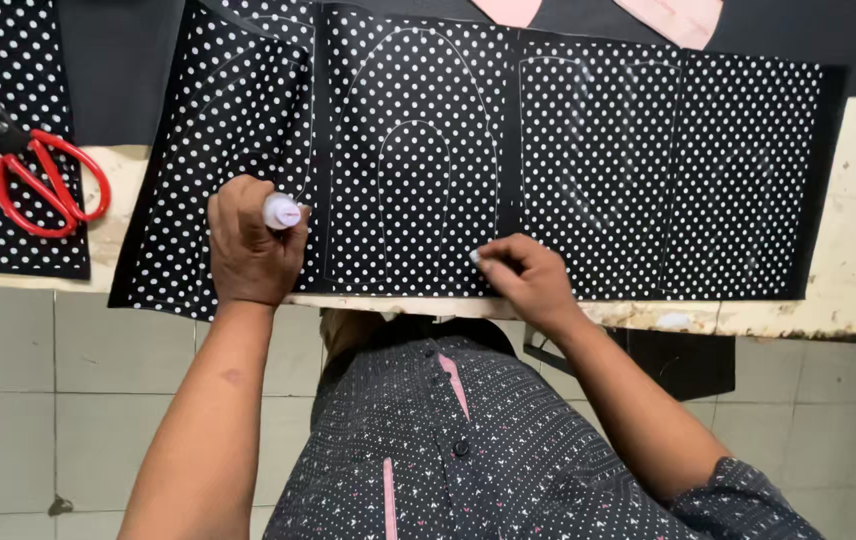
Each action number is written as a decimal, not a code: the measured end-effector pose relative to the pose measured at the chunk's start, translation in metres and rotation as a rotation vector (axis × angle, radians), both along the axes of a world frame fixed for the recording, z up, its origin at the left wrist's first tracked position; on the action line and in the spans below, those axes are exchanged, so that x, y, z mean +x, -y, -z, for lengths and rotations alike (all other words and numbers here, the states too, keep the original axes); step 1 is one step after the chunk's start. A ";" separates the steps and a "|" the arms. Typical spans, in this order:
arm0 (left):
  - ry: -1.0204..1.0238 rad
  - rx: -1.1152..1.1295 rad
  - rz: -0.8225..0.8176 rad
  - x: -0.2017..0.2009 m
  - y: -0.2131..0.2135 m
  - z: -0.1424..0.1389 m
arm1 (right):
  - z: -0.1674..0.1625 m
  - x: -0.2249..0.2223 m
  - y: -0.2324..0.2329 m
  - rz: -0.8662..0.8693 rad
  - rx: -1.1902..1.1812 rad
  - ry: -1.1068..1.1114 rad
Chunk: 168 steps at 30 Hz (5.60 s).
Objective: The person uses a white marker to trace curved outlines on a black polka-dotted fabric laid on a worktable. They repeatedly cap and uncaps the marker while drawing multiple shapes across the fabric surface.
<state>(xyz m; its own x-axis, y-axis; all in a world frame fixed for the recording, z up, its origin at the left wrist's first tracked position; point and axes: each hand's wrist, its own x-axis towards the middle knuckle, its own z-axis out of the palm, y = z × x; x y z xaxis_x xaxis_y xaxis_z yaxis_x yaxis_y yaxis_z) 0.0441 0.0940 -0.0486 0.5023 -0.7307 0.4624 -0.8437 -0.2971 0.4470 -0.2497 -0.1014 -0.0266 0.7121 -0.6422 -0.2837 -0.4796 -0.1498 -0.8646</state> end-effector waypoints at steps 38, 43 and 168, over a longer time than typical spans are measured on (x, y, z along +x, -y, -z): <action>-0.030 0.037 -0.048 0.004 -0.002 0.012 | -0.015 0.054 -0.014 -0.397 -0.714 0.013; -0.024 0.028 -0.054 0.004 -0.001 0.013 | -0.022 0.045 -0.007 -0.311 -0.557 -0.057; -0.045 0.043 -0.066 0.011 0.006 0.005 | -0.019 0.088 0.044 -0.186 -0.611 -0.160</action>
